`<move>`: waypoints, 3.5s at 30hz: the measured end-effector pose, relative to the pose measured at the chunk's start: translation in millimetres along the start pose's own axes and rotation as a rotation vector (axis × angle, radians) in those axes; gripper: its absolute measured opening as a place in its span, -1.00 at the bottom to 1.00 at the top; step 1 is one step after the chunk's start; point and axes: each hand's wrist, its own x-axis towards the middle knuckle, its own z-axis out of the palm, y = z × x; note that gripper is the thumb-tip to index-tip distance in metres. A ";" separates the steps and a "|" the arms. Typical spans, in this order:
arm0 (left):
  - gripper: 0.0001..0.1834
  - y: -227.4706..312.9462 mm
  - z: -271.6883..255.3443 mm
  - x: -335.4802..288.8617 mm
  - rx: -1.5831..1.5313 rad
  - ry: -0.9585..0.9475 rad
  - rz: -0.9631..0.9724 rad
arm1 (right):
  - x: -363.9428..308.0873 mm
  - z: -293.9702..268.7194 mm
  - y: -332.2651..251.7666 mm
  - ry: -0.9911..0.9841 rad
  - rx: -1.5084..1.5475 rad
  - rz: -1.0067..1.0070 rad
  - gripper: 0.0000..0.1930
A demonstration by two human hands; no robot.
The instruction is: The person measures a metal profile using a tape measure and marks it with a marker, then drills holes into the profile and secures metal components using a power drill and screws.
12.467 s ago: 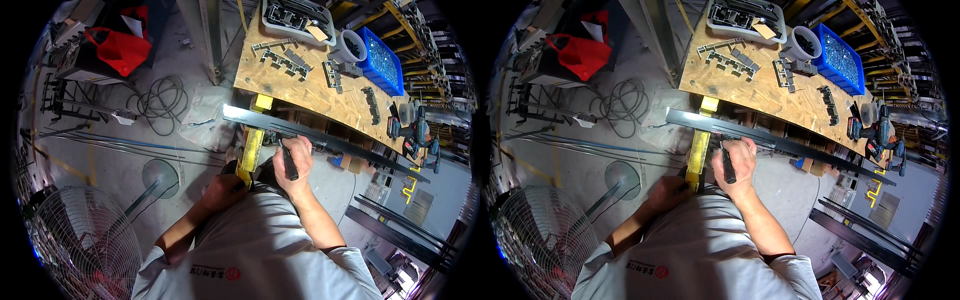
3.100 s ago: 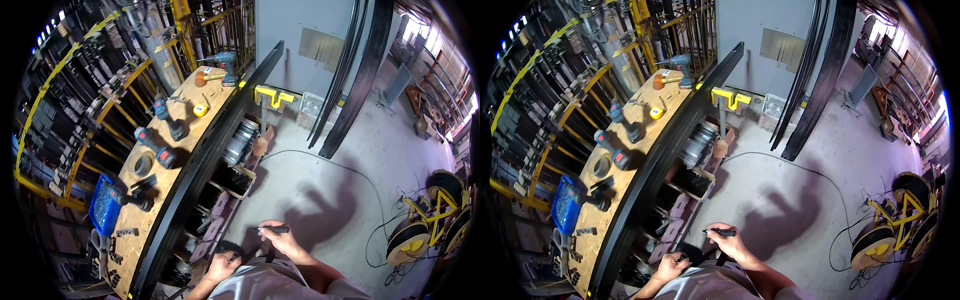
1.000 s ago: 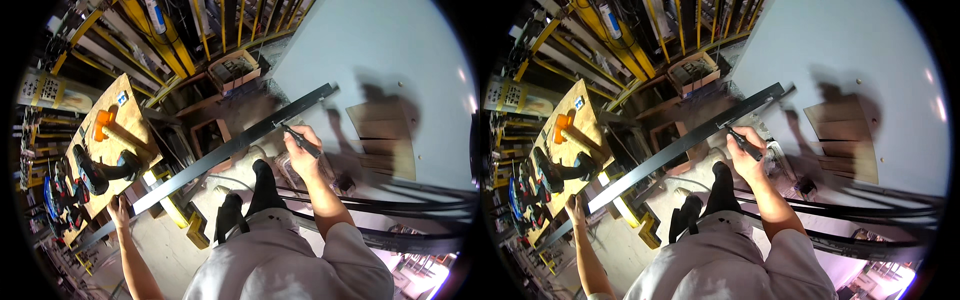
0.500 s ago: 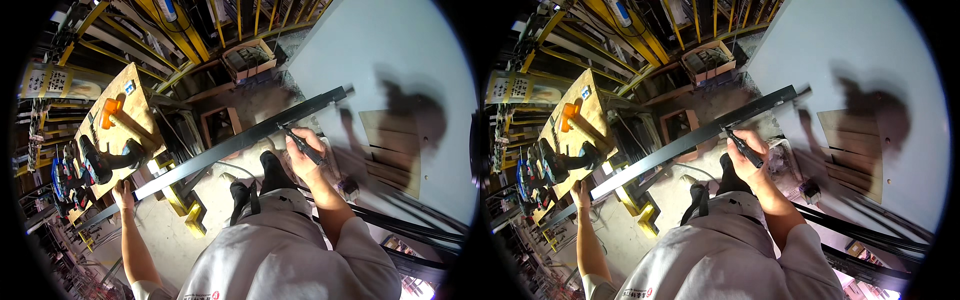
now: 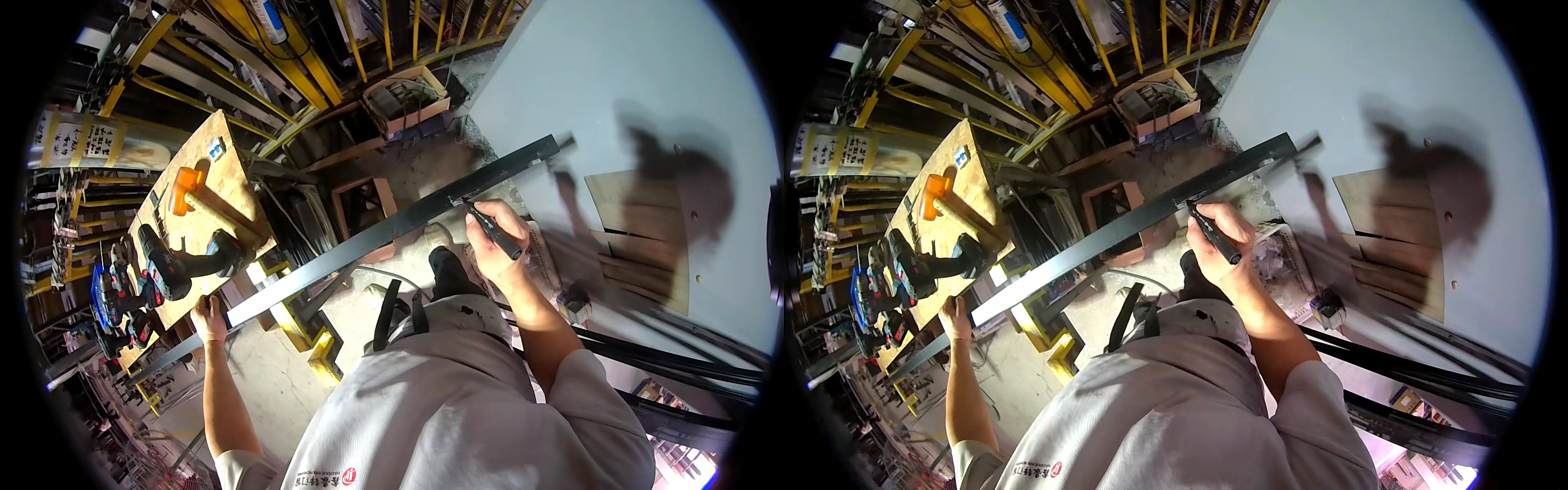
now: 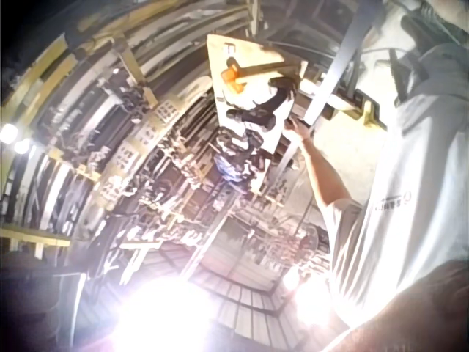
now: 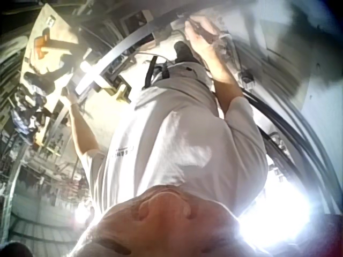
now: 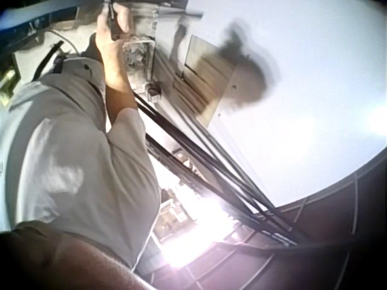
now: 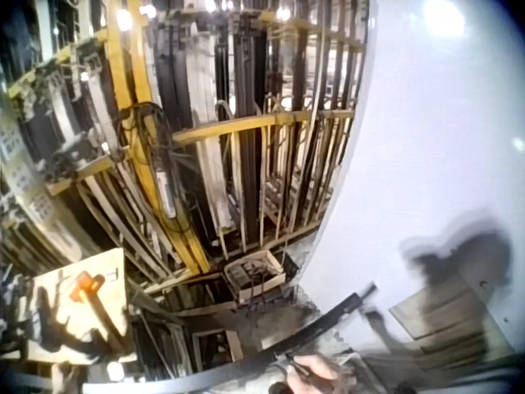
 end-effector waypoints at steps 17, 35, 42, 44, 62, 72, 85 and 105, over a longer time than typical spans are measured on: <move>-0.48 -22.1 7.1 6.8 0.095 -0.175 -0.094 | -0.4 2.2 -5.7 -0.063 0.008 -0.016 -0.78; -0.47 -34.8 10.8 1.4 0.097 -0.088 -0.072 | 5.9 0.7 -7.6 -0.102 0.043 -0.046 -0.80; -0.43 -26.9 9.8 -0.2 0.118 -0.095 -0.080 | 7.7 -0.5 -7.8 -0.110 0.041 -0.046 -0.80; -0.43 -26.2 13.3 -5.5 0.112 0.022 -0.027 | 10.8 1.1 -12.6 -0.095 0.041 -0.024 -0.79; -0.52 -15.1 0.9 -2.8 0.019 -0.055 -0.050 | 11.7 -0.2 -9.7 -0.096 0.018 -0.039 -0.78; -0.52 6.2 -9.1 0.1 0.051 -0.123 -0.059 | 6.6 -5.0 -2.7 -0.034 -0.067 -0.008 -0.82; -0.49 -13.4 6.4 -3.6 0.073 -0.001 -0.042 | 4.8 -3.4 -6.3 -0.063 -0.033 -0.012 -0.81; -0.56 -23.9 7.1 -2.9 0.034 0.029 0.005 | 6.9 1.5 -8.6 -0.074 -0.006 -0.014 -0.83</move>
